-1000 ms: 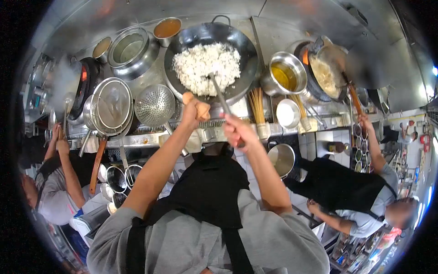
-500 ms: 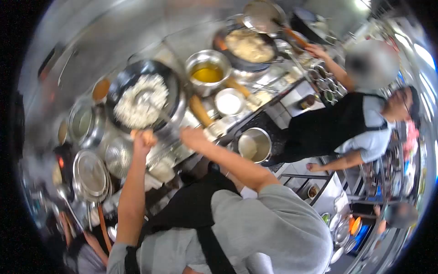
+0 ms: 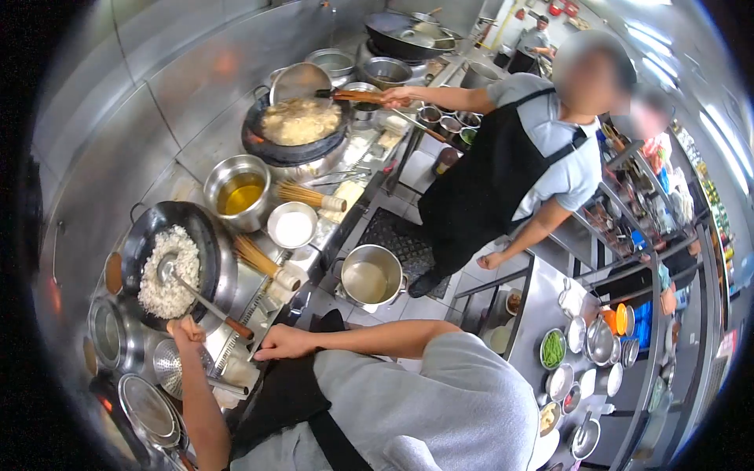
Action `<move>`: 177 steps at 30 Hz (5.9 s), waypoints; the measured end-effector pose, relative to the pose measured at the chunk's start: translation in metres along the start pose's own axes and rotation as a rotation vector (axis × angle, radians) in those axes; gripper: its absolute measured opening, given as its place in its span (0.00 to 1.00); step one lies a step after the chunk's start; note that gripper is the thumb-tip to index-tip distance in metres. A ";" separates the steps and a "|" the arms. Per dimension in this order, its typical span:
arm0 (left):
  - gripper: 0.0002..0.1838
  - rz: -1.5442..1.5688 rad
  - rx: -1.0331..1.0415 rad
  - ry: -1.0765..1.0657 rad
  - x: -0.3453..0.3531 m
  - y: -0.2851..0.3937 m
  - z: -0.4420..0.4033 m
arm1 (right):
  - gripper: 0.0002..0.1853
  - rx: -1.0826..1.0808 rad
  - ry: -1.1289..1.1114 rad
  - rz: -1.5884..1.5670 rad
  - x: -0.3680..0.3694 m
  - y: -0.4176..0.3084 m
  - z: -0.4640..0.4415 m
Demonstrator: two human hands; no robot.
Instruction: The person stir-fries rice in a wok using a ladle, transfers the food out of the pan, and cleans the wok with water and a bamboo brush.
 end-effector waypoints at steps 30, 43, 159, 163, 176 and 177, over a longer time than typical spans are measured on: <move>0.29 -0.259 0.656 0.300 0.130 -0.082 0.302 | 0.27 0.056 -0.155 -0.329 0.027 -0.005 -0.034; 0.40 0.363 0.584 -0.289 0.090 -0.054 0.326 | 0.21 0.171 -0.336 -0.872 0.081 -0.088 -0.067; 0.10 0.418 0.223 0.106 0.046 0.007 0.042 | 0.12 0.573 0.231 -0.250 -0.028 -0.008 -0.110; 0.14 0.426 0.293 0.164 0.036 0.004 0.045 | 0.15 0.410 0.470 0.121 -0.055 0.007 -0.130; 0.15 0.416 0.100 0.123 0.056 -0.002 0.049 | 0.14 0.439 0.399 -0.146 -0.081 0.040 -0.128; 0.14 0.402 0.050 0.193 0.055 -0.001 0.065 | 0.14 0.369 0.447 0.015 -0.082 0.038 -0.148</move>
Point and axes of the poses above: each hand's wrist, its own z-axis away from the middle knuckle, its own x-axis out of the palm, y = z × x, the point moved 10 cm from there along -z, towards the middle knuckle, and after that the axes turned 14 degrees about -z, right-handed, at the moved point
